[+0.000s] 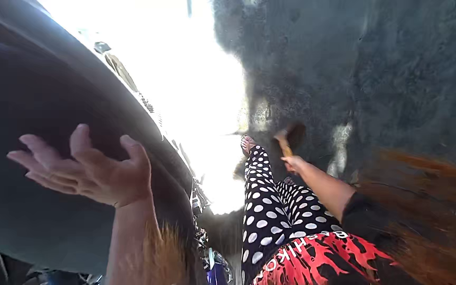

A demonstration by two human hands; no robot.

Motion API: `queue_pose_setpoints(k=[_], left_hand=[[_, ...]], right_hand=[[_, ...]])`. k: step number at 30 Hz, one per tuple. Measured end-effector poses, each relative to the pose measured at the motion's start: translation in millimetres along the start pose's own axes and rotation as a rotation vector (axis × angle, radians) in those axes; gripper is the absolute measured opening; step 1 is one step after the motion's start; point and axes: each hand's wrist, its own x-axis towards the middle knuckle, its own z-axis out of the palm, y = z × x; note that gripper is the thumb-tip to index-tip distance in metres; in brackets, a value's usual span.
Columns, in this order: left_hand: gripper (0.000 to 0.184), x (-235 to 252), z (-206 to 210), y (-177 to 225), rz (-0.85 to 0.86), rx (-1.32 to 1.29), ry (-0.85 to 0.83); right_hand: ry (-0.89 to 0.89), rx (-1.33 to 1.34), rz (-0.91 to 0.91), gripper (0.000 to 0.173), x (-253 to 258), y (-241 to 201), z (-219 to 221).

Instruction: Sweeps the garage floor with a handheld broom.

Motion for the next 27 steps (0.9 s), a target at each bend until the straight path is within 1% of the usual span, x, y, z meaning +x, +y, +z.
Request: queue_pose_setpoints(k=[1,2,3,5,6,7,9,10,12,14,15,16,17,18,19,20,21,22,23,24,25,27], left_hand=[[0.061,1,-1,1,0.010,0.006,0.007],[0.060,1,-3,5,0.024,0.019,0.020],[0.059,2,-8,13,0.027,0.039,0.028],[0.058,4,-14,27,0.008,0.050,0.040],[0.060,5,-17,31,0.000,0.051,0.038],[0.061,5,-19,34,-0.013,0.042,0.026],[0.061,6,-19,35,-0.025,0.025,0.027],[0.061,5,-18,35,-0.024,0.023,0.033],[0.059,5,-20,40,-0.021,0.020,0.042],[0.058,7,-21,40,0.000,-0.001,0.065],[0.057,7,-19,37,0.012,0.004,0.086],[0.055,6,-19,35,0.025,0.004,0.107],[0.051,4,-18,33,0.049,0.009,0.135],[0.049,-2,-16,32,0.072,0.006,0.143],[0.049,-10,-15,37,0.093,-0.011,0.126],[0.053,-21,-16,54,0.116,-0.037,0.086],[0.056,-35,-17,82,0.133,-0.069,0.026],[0.062,-53,-15,114,0.129,-0.121,-0.061],[0.069,-73,-10,146,0.094,-0.187,-0.197],[0.074,-92,-3,176,0.057,-0.226,-0.366],[0.076,-110,4,204,0.006,-0.249,-0.576],[0.074,-133,13,258,-0.018,-0.180,-1.008]], right_hand=[[-0.052,-0.040,-0.081,0.041,7,-23,23],[-0.103,-0.060,-0.161,0.043,7,-47,39],[-0.146,-0.059,-0.226,0.045,9,-68,47],[-0.191,-0.038,-0.337,0.048,2,-105,44],[-0.184,0.002,-0.395,0.051,-4,-112,37],[-0.159,0.043,-0.442,0.055,-9,-110,29],[-0.067,0.123,-0.470,0.062,-16,-88,0],[-0.002,0.178,-0.437,0.064,-14,-68,-18],[0.125,0.332,-0.288,0.069,1,-23,-59],[0.223,0.441,-0.128,0.066,16,11,-104],[0.262,0.494,-0.056,0.057,20,18,-124],[0.284,0.563,0.008,0.045,22,19,-141],[0.287,0.620,0.052,0.029,23,13,-152],[0.258,0.646,0.063,0.021,23,3,-158],[0.208,0.628,0.042,0.023,22,-13,-157],[0.157,0.562,0.002,0.027,20,-32,-149],[0.106,0.452,-0.050,0.032,21,-52,-137],[0.052,0.305,-0.106,0.039,22,-74,-123],[-0.019,0.176,-0.165,0.047,25,-96,-113],[-0.081,0.084,-0.238,0.052,28,-119,-106],[-0.141,0.037,-0.306,0.053,29,-141,-104],[-0.220,0.052,-0.416,0.054,23,-181,-119]])
